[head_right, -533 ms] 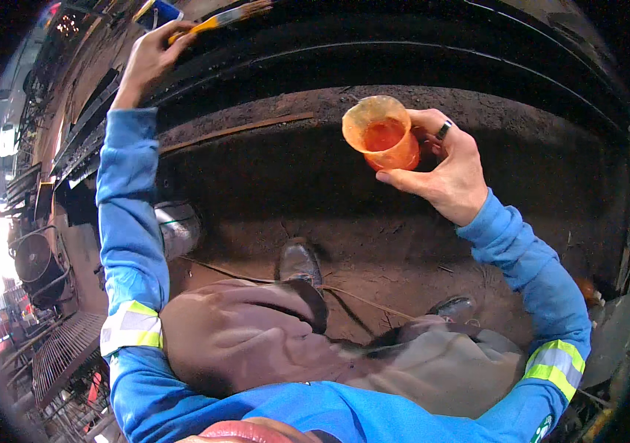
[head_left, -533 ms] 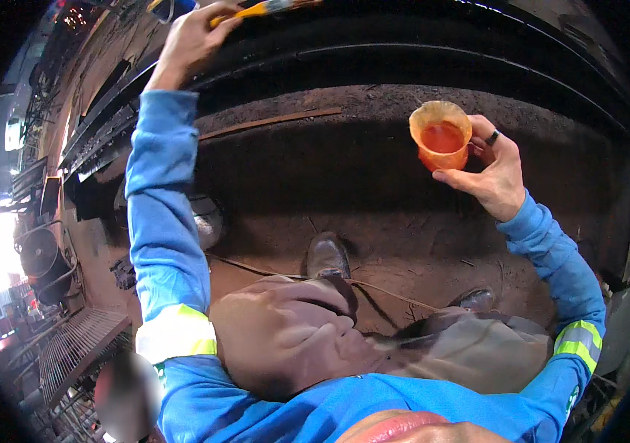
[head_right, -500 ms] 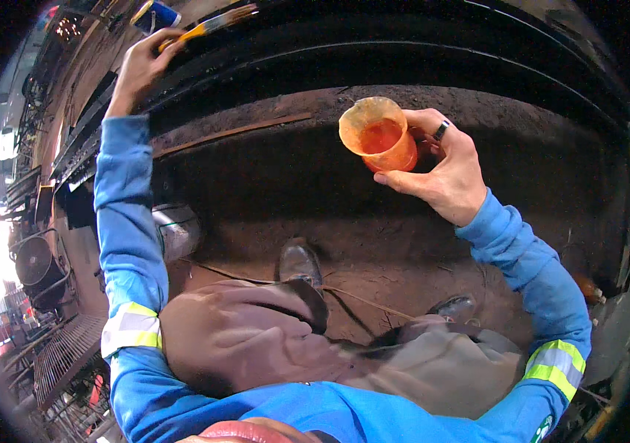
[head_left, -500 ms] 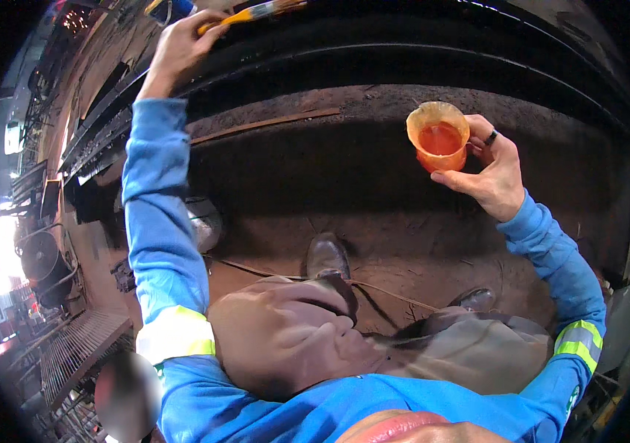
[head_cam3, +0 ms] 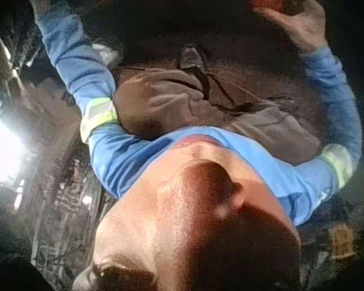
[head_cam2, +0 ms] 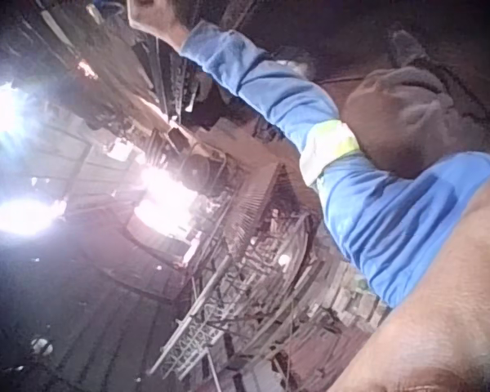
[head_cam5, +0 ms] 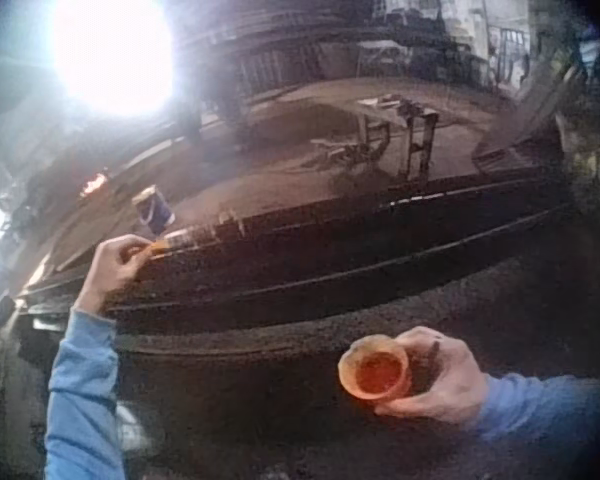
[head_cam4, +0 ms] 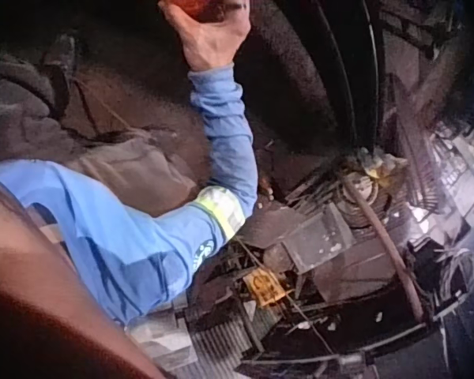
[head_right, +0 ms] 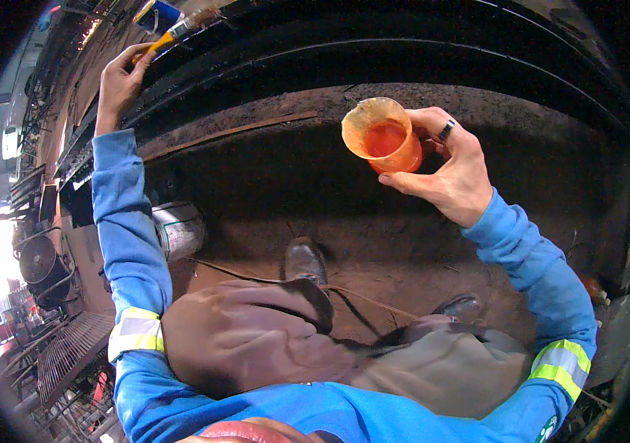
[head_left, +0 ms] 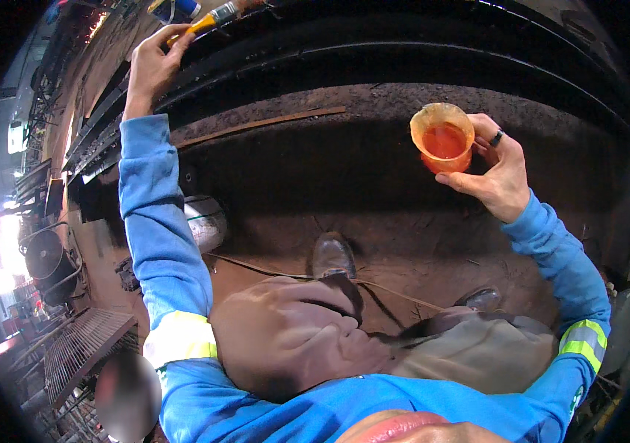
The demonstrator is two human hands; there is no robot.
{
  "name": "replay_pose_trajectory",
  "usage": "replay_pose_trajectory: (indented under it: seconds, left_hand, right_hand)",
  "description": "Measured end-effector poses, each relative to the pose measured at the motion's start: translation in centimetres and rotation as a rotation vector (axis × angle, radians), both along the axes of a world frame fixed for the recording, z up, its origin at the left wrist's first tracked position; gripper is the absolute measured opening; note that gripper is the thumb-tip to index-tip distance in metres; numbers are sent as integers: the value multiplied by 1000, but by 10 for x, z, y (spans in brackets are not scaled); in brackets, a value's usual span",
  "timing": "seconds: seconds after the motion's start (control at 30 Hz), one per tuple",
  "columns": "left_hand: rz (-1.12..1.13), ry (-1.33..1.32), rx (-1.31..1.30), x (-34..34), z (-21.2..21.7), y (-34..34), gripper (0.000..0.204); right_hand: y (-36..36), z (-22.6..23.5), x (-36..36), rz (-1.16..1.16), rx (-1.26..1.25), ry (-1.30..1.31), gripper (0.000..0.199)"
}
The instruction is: The person applies a reddish-brown coating to a curved metal beam using a paintbrush. They repeatedly dip the brush into a small container and brush along the beam's surface, moving along its length.
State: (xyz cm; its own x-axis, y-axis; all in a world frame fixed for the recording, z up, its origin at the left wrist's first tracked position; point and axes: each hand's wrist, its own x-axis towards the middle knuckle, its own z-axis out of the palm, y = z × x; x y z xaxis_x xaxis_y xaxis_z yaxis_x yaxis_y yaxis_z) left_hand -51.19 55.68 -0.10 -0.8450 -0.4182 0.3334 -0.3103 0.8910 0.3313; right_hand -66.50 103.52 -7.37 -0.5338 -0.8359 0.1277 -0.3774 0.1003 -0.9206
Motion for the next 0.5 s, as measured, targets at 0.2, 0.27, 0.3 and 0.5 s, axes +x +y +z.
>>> replay_pose_trajectory:
  seconds: [0.2,0.27,0.3,0.5]
  left_hand:
    - [-109,-14,-103,-18,-17,16,26]
    - [-28,-28,-81,-3,-14,3,26]
    - [26,-42,-77,9,-10,-4,26]
    - [19,-13,-169,11,-3,-2,26]
  right_hand:
    - [-2,-8,0,-1,-9,-68,61]
    - [-4,-5,2,3,-19,-76,61]
    - [-5,-4,3,9,-28,-64,62]
    - [-2,-7,-2,-5,-9,-64,61]
